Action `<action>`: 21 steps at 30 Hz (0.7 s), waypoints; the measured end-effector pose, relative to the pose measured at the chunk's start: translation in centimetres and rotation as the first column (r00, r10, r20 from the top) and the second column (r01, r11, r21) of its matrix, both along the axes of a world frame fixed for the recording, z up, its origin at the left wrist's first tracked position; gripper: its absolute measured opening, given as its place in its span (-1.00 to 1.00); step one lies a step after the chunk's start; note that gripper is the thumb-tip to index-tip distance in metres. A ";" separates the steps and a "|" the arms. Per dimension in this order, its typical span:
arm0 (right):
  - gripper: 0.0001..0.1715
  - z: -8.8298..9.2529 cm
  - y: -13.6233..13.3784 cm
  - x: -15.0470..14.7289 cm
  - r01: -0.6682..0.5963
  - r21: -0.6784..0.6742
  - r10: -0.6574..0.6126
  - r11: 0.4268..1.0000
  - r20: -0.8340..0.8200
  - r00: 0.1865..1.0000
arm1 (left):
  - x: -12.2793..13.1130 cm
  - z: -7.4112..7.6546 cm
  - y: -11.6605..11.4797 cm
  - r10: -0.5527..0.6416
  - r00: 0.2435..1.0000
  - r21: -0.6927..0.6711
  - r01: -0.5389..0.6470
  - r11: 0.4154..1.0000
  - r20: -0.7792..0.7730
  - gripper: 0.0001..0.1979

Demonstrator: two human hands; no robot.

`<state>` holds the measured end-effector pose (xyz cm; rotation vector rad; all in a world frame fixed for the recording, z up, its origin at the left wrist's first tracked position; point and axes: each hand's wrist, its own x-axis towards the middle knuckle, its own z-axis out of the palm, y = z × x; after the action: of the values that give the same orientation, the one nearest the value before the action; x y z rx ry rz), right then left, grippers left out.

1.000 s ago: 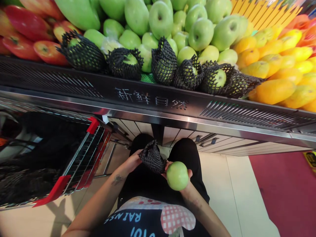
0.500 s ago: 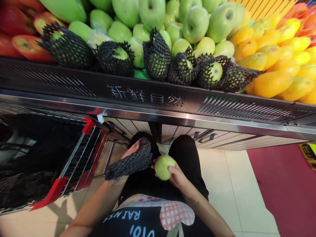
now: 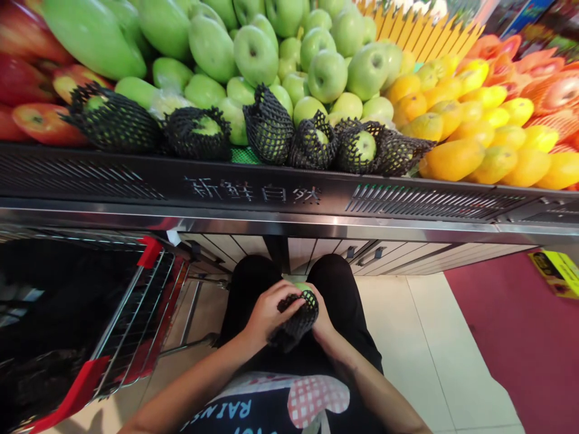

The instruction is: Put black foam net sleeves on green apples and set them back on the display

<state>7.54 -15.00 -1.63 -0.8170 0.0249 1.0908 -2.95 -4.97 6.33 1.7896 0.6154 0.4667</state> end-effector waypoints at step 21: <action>-0.54 3.4 0.0 -0.9 -0.159 -0.205 0.224 0.966 0.349 0.910 | -1.8 -7.0 -0.6 0.182 0.981 -0.421 -0.136 0.897 0.071 -0.78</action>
<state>6.68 -15.02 1.74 -1.1929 -0.2896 1.1135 -4.70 -5.61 -0.63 1.3067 0.7287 0.4993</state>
